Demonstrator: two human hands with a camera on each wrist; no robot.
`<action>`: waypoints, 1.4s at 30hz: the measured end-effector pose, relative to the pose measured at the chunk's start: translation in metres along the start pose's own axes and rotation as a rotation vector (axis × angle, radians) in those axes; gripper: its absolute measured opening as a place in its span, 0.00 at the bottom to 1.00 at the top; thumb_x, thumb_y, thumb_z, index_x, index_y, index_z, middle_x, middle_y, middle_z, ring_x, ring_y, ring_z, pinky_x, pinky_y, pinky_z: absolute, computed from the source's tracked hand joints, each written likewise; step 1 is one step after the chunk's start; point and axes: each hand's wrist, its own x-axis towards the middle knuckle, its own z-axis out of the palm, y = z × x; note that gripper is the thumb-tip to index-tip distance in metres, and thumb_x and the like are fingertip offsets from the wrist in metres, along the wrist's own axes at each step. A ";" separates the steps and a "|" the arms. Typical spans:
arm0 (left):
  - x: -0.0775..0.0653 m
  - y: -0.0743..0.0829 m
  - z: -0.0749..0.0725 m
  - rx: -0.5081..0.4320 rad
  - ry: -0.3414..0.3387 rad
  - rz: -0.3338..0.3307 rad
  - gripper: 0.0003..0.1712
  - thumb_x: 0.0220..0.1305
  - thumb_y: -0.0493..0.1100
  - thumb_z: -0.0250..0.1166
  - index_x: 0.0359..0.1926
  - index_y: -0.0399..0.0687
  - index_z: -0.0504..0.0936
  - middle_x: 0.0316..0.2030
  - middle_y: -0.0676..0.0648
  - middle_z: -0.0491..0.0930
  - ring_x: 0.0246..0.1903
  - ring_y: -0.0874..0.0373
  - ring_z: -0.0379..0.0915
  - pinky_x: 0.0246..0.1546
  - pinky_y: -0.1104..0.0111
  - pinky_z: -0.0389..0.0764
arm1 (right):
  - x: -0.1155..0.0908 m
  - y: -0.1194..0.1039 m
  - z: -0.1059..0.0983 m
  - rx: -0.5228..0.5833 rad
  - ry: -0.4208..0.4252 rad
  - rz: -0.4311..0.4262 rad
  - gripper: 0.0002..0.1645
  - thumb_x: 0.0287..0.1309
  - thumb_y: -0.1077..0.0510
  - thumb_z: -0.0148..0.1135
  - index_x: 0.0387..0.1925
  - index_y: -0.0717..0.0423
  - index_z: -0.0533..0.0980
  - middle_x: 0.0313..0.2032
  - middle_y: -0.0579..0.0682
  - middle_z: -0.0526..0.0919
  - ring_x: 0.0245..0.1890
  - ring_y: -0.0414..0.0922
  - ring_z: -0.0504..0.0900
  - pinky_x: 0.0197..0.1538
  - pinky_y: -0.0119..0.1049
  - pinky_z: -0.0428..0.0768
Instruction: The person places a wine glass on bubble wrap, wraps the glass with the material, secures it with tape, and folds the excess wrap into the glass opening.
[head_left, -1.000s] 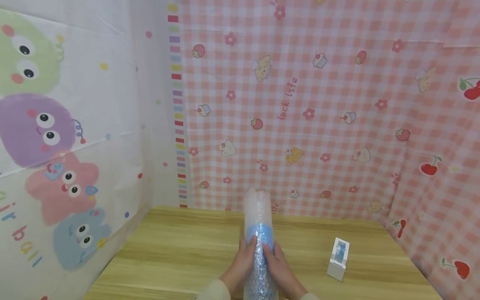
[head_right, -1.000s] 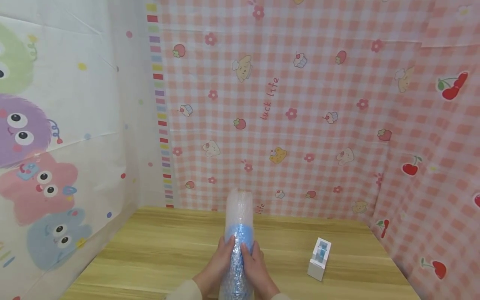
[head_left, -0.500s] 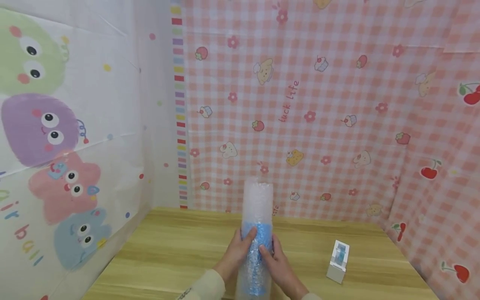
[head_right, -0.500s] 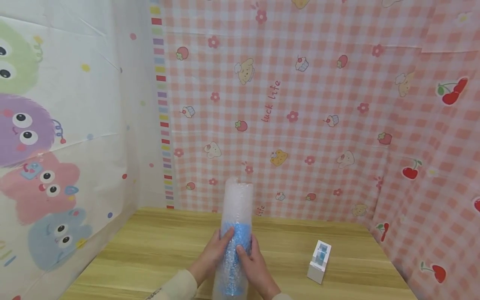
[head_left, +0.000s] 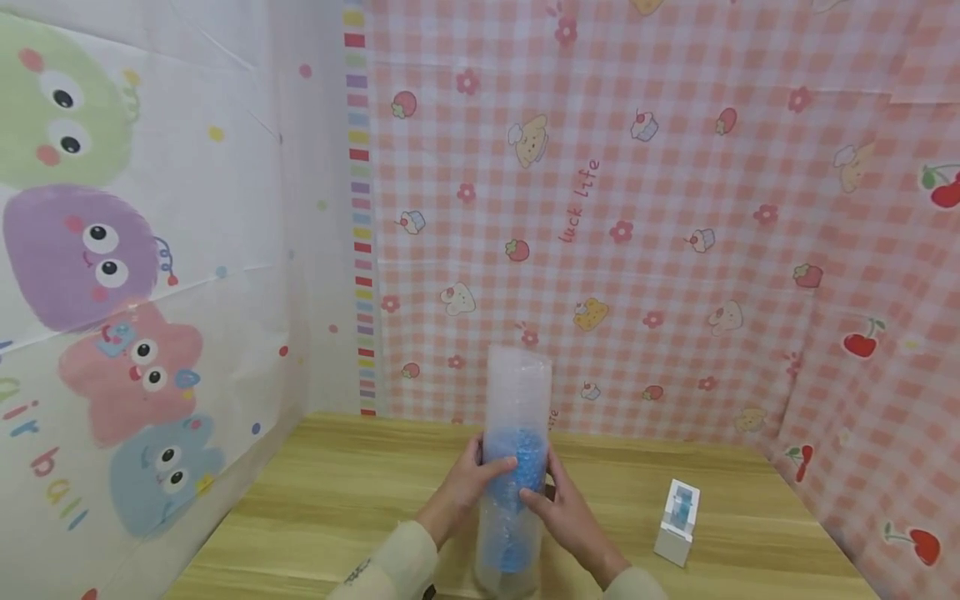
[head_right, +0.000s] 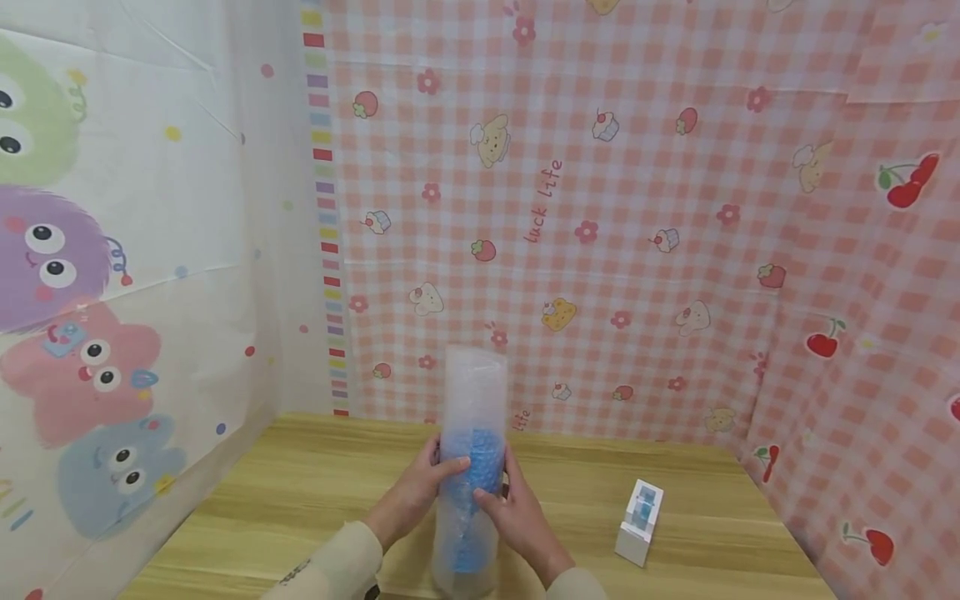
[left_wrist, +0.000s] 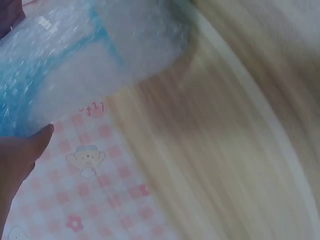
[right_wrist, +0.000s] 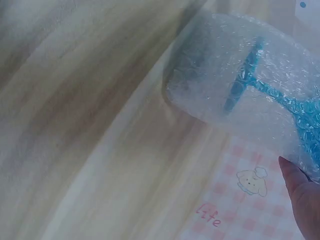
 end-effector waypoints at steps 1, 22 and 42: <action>0.001 0.001 -0.001 0.002 -0.003 0.005 0.49 0.64 0.52 0.67 0.74 0.37 0.50 0.68 0.34 0.63 0.65 0.37 0.61 0.66 0.42 0.60 | 0.000 -0.001 -0.001 -0.009 0.007 -0.001 0.51 0.69 0.56 0.60 0.79 0.53 0.39 0.72 0.69 0.54 0.64 0.69 0.66 0.58 0.57 0.76; 0.007 0.020 -0.005 0.013 -0.232 0.023 0.44 0.71 0.56 0.59 0.78 0.49 0.48 0.72 0.39 0.59 0.67 0.43 0.62 0.66 0.44 0.62 | 0.015 -0.038 -0.014 -0.155 0.139 0.078 0.44 0.62 0.35 0.62 0.72 0.50 0.61 0.61 0.57 0.75 0.54 0.53 0.79 0.52 0.52 0.81; 0.002 0.033 0.011 0.188 -0.101 0.092 0.28 0.66 0.50 0.67 0.60 0.37 0.76 0.53 0.42 0.81 0.55 0.46 0.76 0.59 0.49 0.73 | 0.020 -0.043 -0.020 -0.352 0.438 0.046 0.30 0.54 0.34 0.69 0.36 0.58 0.81 0.32 0.49 0.85 0.32 0.44 0.81 0.35 0.39 0.81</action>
